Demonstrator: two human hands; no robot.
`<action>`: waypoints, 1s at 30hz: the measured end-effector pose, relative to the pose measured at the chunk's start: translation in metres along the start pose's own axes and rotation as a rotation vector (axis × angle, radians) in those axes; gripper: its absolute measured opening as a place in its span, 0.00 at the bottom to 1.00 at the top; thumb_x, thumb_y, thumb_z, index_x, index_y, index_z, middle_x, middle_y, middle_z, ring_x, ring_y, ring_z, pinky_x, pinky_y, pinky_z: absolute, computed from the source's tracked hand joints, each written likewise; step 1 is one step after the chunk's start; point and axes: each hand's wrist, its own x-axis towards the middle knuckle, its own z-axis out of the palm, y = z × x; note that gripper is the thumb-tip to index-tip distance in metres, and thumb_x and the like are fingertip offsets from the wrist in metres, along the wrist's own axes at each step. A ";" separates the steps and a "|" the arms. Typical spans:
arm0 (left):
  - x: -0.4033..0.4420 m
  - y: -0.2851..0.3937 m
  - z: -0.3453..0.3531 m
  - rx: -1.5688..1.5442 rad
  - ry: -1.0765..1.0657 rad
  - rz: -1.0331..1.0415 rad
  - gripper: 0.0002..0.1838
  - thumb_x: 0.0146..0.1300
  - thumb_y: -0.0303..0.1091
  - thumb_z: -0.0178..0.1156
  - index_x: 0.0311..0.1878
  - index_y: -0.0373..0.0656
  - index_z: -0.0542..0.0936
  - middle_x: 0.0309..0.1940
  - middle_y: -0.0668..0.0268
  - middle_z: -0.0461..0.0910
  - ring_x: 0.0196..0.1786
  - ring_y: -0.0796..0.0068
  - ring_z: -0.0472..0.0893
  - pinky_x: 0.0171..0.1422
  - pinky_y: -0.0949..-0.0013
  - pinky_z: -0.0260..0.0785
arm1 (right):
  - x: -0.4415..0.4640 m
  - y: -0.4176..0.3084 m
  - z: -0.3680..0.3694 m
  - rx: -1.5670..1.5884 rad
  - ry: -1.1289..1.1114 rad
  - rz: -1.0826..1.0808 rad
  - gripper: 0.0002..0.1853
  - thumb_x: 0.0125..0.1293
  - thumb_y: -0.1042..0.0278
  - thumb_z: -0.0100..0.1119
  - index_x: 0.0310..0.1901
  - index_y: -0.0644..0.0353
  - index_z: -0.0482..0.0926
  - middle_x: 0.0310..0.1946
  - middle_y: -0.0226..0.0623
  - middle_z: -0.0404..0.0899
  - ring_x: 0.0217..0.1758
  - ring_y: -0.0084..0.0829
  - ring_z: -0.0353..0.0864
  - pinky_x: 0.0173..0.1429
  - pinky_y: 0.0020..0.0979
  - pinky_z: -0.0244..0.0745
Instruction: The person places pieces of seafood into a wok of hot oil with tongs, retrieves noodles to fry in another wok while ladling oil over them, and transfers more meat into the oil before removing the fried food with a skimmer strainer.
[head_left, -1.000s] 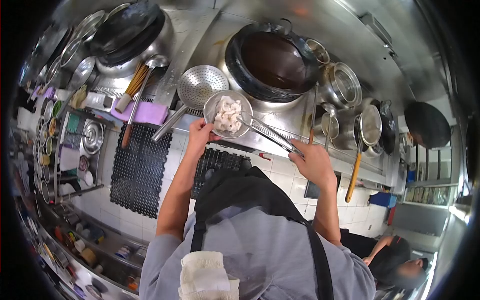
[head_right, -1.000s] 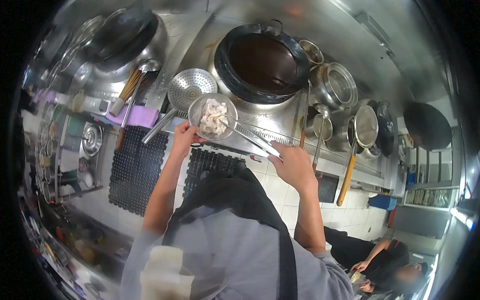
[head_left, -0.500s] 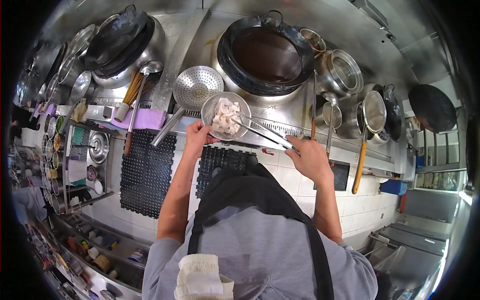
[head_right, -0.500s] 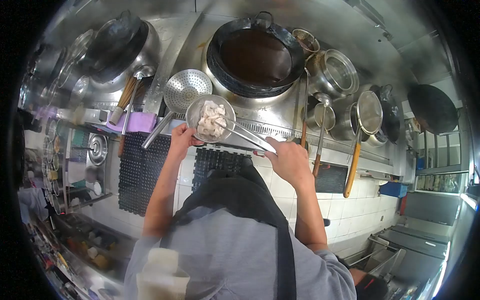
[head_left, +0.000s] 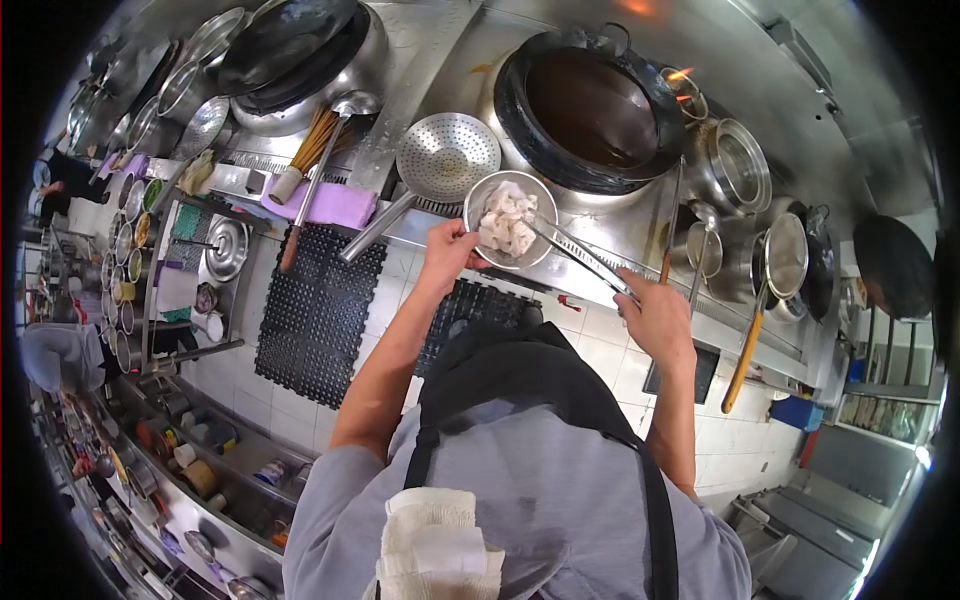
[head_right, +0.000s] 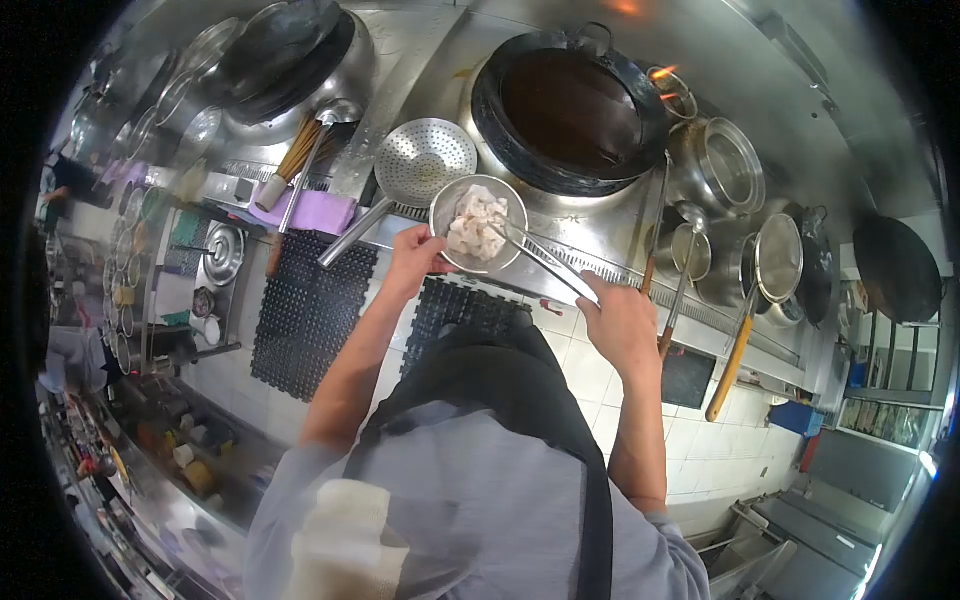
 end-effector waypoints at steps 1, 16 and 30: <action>0.002 -0.002 0.001 0.005 -0.006 0.021 0.04 0.62 0.23 0.58 0.35 0.31 0.78 0.30 0.58 0.81 0.26 0.70 0.84 0.30 0.69 0.84 | 0.003 -0.001 0.001 -0.017 0.002 -0.002 0.21 0.62 0.64 0.63 0.57 0.54 0.82 0.29 0.49 0.83 0.38 0.53 0.83 0.45 0.47 0.75; 0.003 0.008 0.010 -0.022 -0.012 0.042 0.05 0.62 0.23 0.59 0.30 0.33 0.75 0.29 0.62 0.78 0.26 0.70 0.83 0.29 0.69 0.83 | 0.007 -0.006 -0.025 -0.013 0.132 -0.038 0.18 0.63 0.65 0.62 0.55 0.54 0.83 0.40 0.46 0.85 0.41 0.50 0.83 0.46 0.43 0.75; 0.008 0.017 0.017 -0.124 -0.034 0.006 0.05 0.64 0.23 0.57 0.40 0.31 0.78 0.34 0.60 0.81 0.28 0.73 0.83 0.33 0.67 0.85 | -0.012 -0.007 -0.047 -0.018 0.067 0.036 0.21 0.61 0.65 0.65 0.56 0.56 0.82 0.34 0.49 0.84 0.39 0.51 0.84 0.45 0.45 0.76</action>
